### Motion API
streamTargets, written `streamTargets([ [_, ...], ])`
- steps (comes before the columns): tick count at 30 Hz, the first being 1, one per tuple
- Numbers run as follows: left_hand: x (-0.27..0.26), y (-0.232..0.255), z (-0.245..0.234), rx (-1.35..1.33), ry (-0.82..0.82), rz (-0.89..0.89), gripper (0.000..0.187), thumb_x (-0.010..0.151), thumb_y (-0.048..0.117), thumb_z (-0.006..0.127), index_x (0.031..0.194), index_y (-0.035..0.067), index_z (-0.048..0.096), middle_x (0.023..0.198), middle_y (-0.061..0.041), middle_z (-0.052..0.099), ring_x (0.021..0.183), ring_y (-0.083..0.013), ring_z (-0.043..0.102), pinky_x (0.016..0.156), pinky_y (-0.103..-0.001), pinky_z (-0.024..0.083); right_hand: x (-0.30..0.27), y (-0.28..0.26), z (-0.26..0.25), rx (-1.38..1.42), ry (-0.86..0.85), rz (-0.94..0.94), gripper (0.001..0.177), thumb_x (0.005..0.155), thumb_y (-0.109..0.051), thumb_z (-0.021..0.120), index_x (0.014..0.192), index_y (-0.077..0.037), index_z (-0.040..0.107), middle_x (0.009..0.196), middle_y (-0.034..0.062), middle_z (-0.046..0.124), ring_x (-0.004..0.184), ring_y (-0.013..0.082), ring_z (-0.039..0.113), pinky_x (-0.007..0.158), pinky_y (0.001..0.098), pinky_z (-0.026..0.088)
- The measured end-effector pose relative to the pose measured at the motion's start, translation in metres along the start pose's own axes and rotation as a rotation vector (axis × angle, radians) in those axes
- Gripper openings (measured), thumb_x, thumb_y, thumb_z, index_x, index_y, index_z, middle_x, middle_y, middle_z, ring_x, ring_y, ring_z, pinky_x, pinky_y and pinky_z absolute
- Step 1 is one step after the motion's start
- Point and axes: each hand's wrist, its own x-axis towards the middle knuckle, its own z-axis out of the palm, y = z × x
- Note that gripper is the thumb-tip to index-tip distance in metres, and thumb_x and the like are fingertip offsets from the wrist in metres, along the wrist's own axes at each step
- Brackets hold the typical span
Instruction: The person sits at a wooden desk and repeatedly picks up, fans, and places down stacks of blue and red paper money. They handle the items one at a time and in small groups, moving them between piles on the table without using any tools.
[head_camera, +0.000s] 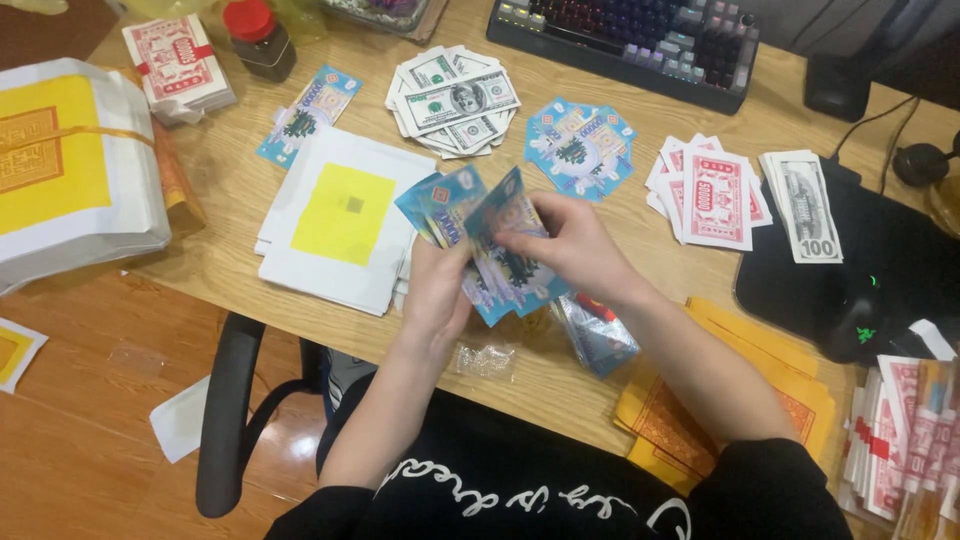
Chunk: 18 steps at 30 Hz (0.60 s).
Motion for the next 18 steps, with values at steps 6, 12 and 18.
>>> streamTargets([
  [6, -0.01, 0.023, 0.019, -0.143, -0.038, -0.097, 0.059, 0.097, 0.041, 0.052, 0.141, 0.002, 0.04, 0.136, -0.021, 0.054, 0.124, -0.0336, 0.054, 0.103, -0.053, 0.046, 0.001, -0.024, -0.004, 0.045, 0.089, -0.006, 0.015, 0.084, -0.007, 0.077, 0.096, -0.003, 0.068, 0.082, 0.0032, 0.068, 0.076, 0.0079, 0.06, 0.07, 0.0243, 0.053],
  [12, -0.008, 0.02, 0.016, -0.004, -0.047, -0.083, 0.046, 0.09, 0.023, 0.068, 0.127, 0.003, 0.05, 0.115, -0.015, 0.065, 0.106, -0.0278, 0.065, 0.091, -0.05, 0.056, -0.002, -0.015, -0.004, 0.077, 0.079, -0.027, 0.024, 0.077, -0.004, 0.079, 0.096, -0.001, 0.066, 0.083, 0.0076, 0.07, 0.077, 0.0134, 0.065, 0.071, 0.0291, 0.055],
  [18, -0.001, 0.003, 0.002, -0.139, -0.041, -0.173, 0.033, 0.092, 0.015, 0.064, 0.12, 0.005, 0.048, 0.106, -0.011, 0.064, 0.098, -0.0274, 0.067, 0.088, -0.047, 0.056, -0.007, -0.035, -0.006, 0.439, -0.002, -0.105, 0.024, 0.085, -0.019, 0.058, 0.101, -0.002, 0.065, 0.095, 0.0218, 0.071, 0.088, 0.0313, 0.071, 0.078, 0.0432, 0.057],
])
